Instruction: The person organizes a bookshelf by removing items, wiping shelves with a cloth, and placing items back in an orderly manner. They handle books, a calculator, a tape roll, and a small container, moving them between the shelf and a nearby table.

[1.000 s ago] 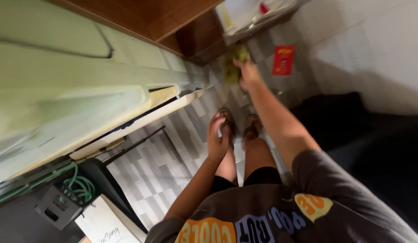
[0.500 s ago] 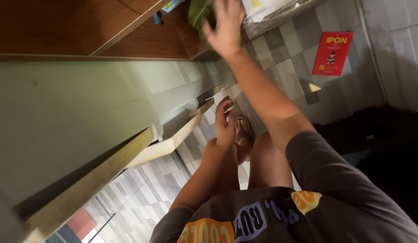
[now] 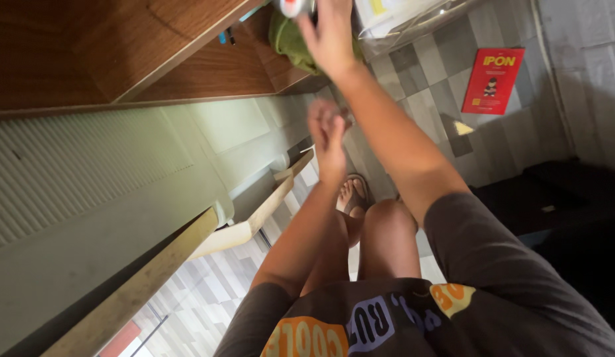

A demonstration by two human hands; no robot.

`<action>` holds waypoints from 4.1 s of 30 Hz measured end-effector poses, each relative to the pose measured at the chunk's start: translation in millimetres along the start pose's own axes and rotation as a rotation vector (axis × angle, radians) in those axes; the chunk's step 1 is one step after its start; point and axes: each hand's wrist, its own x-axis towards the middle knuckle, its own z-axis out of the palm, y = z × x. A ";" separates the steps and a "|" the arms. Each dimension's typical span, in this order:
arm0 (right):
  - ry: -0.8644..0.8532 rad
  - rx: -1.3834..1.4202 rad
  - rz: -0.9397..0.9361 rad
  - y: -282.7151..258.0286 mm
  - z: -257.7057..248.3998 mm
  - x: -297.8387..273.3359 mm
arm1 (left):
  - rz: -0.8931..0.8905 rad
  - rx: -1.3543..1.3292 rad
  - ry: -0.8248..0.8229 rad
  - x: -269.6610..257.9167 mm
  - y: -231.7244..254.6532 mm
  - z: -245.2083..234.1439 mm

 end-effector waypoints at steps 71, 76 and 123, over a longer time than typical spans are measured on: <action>-0.845 -0.596 -0.413 -1.2 5.5 -121.8 | -0.180 0.254 -0.015 -190.3 15.3 -40.6; -0.794 0.014 0.445 -68.8 -132.2 -160.5 | -0.139 0.229 -0.085 -190.7 74.5 -8.2; -0.435 0.784 0.712 -315.7 -152.5 76.1 | 0.012 0.753 0.009 -247.0 369.6 15.6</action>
